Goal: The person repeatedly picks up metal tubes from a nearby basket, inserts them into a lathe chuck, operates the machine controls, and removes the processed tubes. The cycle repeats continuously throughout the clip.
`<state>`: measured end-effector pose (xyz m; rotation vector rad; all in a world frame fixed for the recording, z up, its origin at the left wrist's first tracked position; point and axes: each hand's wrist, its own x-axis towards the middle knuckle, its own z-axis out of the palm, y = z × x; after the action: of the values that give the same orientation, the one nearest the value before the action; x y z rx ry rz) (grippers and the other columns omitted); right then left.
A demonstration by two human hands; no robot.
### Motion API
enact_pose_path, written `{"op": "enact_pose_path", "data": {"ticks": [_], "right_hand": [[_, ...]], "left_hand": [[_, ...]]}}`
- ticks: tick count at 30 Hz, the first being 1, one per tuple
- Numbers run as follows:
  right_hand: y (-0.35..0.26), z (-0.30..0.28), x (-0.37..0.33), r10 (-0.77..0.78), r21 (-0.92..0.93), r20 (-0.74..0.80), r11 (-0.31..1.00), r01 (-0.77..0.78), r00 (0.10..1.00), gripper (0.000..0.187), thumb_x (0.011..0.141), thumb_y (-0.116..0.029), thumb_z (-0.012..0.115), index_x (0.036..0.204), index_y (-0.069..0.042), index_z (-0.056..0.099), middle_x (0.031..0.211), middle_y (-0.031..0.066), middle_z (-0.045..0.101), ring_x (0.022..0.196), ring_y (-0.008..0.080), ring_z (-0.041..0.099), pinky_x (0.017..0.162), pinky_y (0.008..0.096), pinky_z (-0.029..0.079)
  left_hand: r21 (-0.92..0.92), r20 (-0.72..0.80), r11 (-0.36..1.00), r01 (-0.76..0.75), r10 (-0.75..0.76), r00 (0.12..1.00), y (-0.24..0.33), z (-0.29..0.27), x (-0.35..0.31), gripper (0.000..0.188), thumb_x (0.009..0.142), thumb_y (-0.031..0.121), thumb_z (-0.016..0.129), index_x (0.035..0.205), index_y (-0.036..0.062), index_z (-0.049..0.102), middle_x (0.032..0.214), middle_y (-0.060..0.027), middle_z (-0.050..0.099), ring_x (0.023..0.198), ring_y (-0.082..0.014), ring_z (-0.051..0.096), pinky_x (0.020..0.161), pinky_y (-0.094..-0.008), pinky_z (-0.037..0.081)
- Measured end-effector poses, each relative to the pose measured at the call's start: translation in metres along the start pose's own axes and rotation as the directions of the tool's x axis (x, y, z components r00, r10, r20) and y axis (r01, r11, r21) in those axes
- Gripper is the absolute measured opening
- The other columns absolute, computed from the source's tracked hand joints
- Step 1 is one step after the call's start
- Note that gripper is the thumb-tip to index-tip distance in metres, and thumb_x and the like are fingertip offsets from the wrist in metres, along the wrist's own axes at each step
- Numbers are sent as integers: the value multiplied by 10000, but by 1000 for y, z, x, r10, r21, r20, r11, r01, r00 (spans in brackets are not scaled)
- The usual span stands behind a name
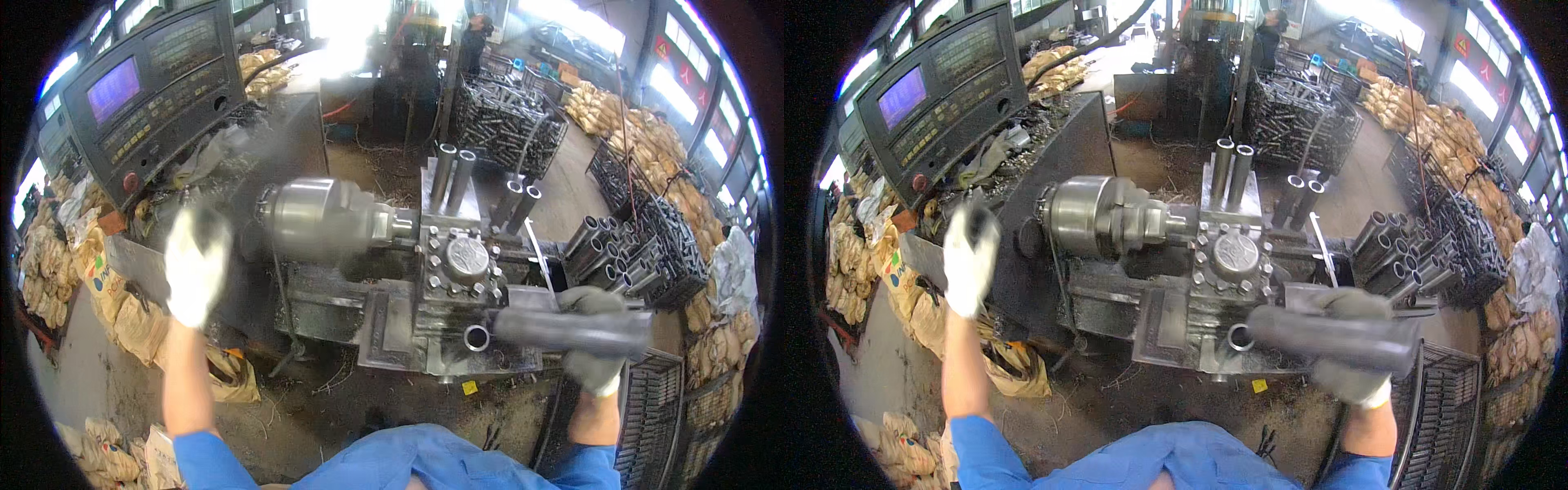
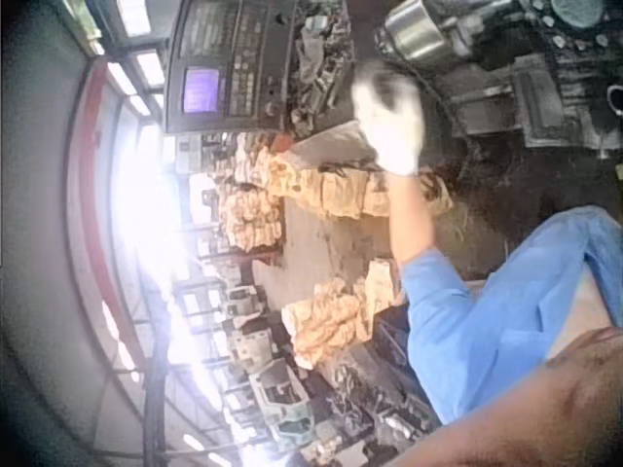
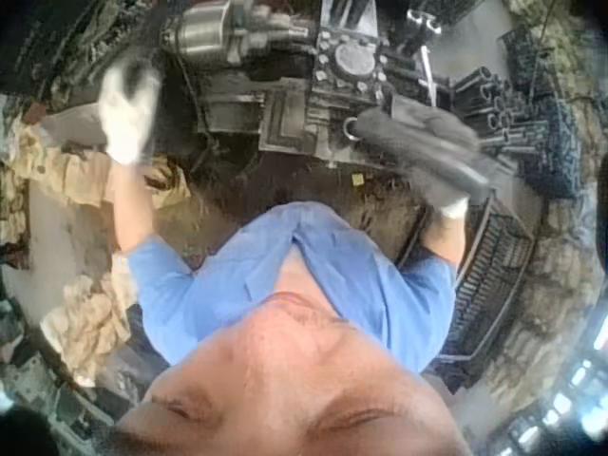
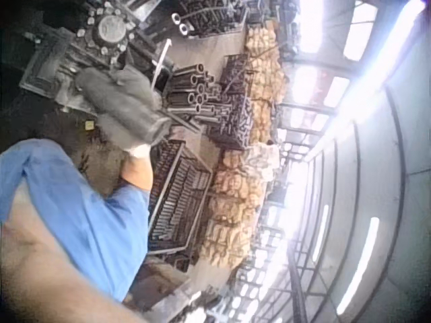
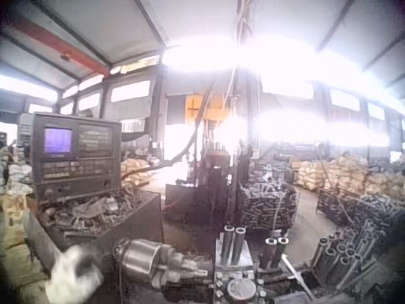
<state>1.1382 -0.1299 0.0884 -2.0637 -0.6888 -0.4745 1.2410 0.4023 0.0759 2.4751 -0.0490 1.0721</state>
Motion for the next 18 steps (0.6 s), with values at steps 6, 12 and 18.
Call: {"op": "enact_pose_path", "data": {"ticks": [6,12,18], "right_hand": [[14,69,-16,-308,379,461,916,129,832,546,864,-233,852,1357,-65,688,1299,154,728,1173,297,723,1018,421,583],[34,172,-67,-297,520,504,854,-10,811,484,813,-180,919,1245,-90,719,1248,96,741,1108,221,733,964,368,599],[1,219,-100,-200,524,681,805,-277,705,323,810,-90,893,1110,-90,772,1185,74,759,1063,202,732,939,352,596]], "left_hand": [[-533,513,845,35,290,807,163,13,-167,783,643,243,949,1323,28,627,1225,-201,686,1102,-391,692,964,-465,575],[-268,663,884,382,-118,739,168,51,-312,636,642,285,947,1171,68,670,1051,-210,730,993,-424,712,866,-483,585],[293,673,691,661,-640,370,87,8,-581,462,909,491,712,1141,92,728,1121,-230,753,1034,-436,722,902,-497,577]]}}
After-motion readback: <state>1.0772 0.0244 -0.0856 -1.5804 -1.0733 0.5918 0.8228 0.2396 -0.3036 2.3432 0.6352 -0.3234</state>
